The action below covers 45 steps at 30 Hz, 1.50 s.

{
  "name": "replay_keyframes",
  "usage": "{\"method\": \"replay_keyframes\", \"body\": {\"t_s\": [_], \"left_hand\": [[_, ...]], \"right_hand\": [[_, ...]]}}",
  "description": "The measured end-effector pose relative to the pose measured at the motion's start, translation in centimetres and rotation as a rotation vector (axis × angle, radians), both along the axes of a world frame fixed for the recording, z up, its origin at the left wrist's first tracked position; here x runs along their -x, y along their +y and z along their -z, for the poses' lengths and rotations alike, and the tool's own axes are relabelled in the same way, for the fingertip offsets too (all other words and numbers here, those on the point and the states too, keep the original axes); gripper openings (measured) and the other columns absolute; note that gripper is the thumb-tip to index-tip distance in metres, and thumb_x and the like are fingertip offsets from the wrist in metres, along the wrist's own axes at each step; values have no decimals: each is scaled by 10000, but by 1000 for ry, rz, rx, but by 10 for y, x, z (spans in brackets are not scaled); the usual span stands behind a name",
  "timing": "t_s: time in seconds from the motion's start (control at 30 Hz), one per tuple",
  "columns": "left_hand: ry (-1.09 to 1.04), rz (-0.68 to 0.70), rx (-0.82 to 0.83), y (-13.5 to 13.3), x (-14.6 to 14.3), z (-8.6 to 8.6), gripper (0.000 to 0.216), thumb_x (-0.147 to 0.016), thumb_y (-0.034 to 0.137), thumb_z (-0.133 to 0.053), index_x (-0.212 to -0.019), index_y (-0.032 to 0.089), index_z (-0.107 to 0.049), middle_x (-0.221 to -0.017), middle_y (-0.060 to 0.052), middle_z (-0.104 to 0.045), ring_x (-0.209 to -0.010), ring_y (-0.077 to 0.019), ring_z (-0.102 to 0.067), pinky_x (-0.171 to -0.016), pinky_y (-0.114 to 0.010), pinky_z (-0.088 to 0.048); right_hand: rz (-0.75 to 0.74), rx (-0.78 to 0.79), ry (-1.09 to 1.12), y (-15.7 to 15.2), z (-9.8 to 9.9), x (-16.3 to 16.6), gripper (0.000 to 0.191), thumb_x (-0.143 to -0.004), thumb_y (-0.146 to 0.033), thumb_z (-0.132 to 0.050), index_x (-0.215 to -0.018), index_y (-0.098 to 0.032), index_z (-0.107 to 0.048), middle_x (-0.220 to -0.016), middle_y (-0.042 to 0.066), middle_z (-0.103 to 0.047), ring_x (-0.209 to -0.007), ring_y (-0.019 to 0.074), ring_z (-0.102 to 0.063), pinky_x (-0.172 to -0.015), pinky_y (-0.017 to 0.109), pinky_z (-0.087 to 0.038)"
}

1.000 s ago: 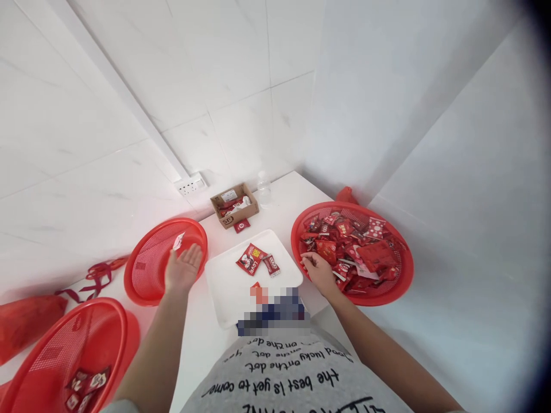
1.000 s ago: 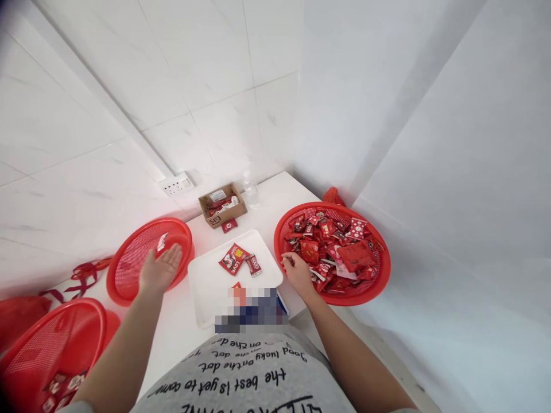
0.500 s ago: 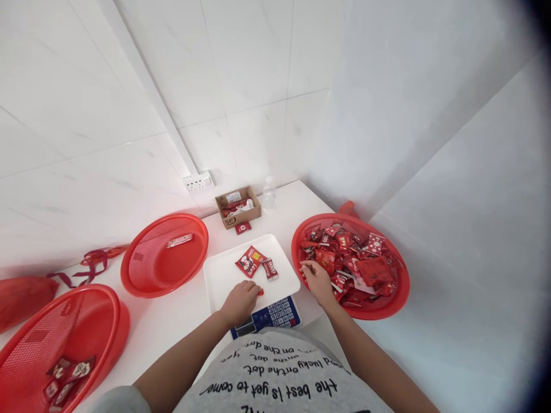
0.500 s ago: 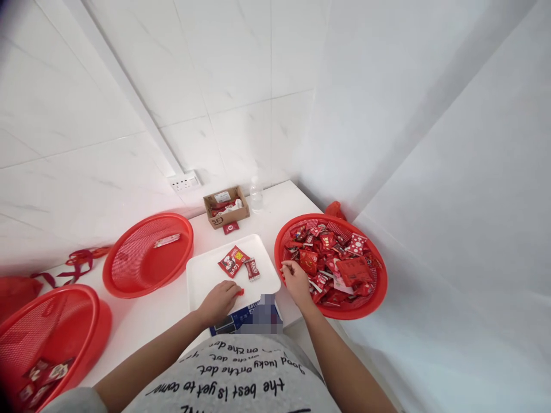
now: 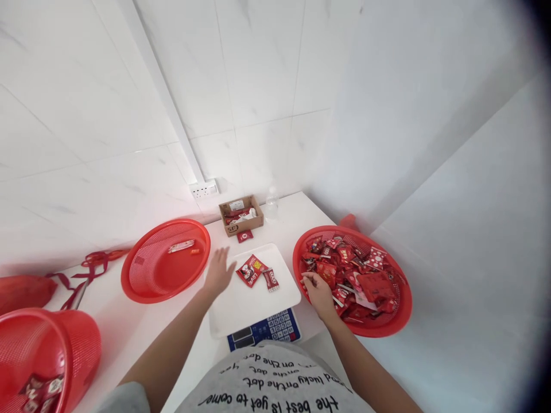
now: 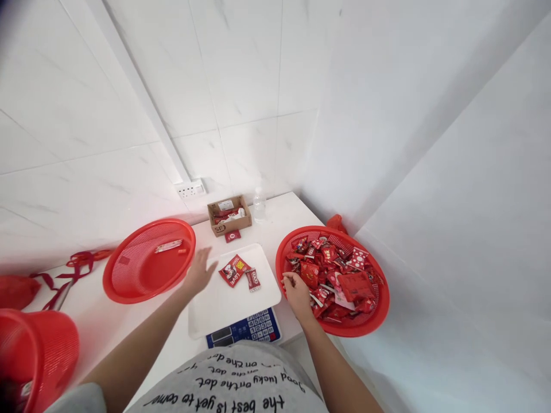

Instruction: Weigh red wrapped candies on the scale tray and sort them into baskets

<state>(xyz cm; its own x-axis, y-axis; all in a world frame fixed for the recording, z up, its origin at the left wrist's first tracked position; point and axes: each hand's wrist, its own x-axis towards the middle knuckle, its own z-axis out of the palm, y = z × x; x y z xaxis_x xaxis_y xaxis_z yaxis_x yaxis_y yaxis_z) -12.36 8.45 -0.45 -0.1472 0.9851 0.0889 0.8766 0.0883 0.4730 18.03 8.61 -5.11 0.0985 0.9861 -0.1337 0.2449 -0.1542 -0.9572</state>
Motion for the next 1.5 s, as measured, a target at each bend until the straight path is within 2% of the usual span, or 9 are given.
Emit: {"method": "replay_keyframes", "body": {"t_s": [0.13, 0.3, 0.6, 0.73, 0.93, 1.03, 1.17, 1.3, 1.5], "left_hand": [[-6, 172, 194, -9, -46, 28, 650, -762, 408, -533, -1340, 193, -327, -1421, -135, -309, -1327, -315, -199, -1053, -471, -189], [-34, 204, 150, -15, -50, 30, 559, -743, 247, -510, -1292, 223, -409, -1240, -102, -487, -1187, -244, -404, -996, -375, -292], [-107, -141, -12, -20, 21, -6, 521, -757, 278, -492, -1259, 168, -407, -1119, -91, -560, -1015, -208, -526, -890, -320, -399], [-26, -380, -180, -17, 62, -31, 608, -752, 352, -519, -1294, 128, -356, -1283, -167, -445, -1220, -307, -364, -989, -456, -308], [50, -3, -56, -31, 5, -6, 452, -778, 258, -470, -1226, 197, -467, -1338, -96, -446, -1296, -279, -286, -1054, -468, -241], [111, 375, 194, -37, -49, 10, 537, -800, 170, -401, -1330, 234, -345, -1448, -48, -296, -1350, -255, -152, -1075, -486, -177], [198, 606, 284, -32, -86, 13, 598, -800, 90, -354, -1364, 271, -269, -1470, -16, -246, -1360, -243, -96, -1082, -504, -112], [213, 675, 263, -24, -90, 9, 514, -824, 153, -392, -1320, 280, -348, -1428, -49, -306, -1302, -256, -243, -1048, -454, -219], [221, 497, 248, -22, -85, 7, 333, -840, 241, -410, -1159, 282, -498, -1141, -51, -491, -1025, -225, -466, -860, -363, -390]], "right_hand": [[12, 1, 7, 0, 0, 0, 264, -710, -400, -478, -839, -192, -578, -709, 39, -637, -622, 175, -578, -594, 309, -471], [0, 30, 0, -2, 1, -1, 265, -720, -402, -471, -859, -200, -570, -720, 37, -630, -624, 178, -574, -576, 306, -467], [5, 18, 36, -2, -3, 0, 277, -692, -406, -478, -835, -189, -574, -743, 48, -640, -704, 193, -597, -652, 317, -469], [15, -1, 43, -1, -6, 0, 276, -665, -389, -494, -812, -175, -585, -722, 43, -641, -711, 190, -598, -691, 317, -463], [0, -8, 16, 0, -4, 0, 265, -674, -388, -492, -807, -178, -586, -702, 28, -633, -676, 176, -583, -659, 302, -453], [-3, -10, 7, -1, -3, 0, 280, -682, -398, -485, -822, -177, -585, -706, 29, -636, -659, 175, -581, -635, 298, -453], [13, -25, -14, -3, 0, 0, 297, -691, -413, -480, -838, -178, -587, -711, 34, -644, -630, 174, -578, -613, 300, -458], [-12, -14, -22, -7, 2, -3, 302, -706, -410, -465, -855, -176, -585, -711, 35, -640, -642, 180, -582, -617, 304, -461], [-37, -12, -50, -18, -2, -10, 283, -725, -394, -460, -856, -180, -591, -764, 41, -654, -711, 192, -598, -678, 317, -459]]}}
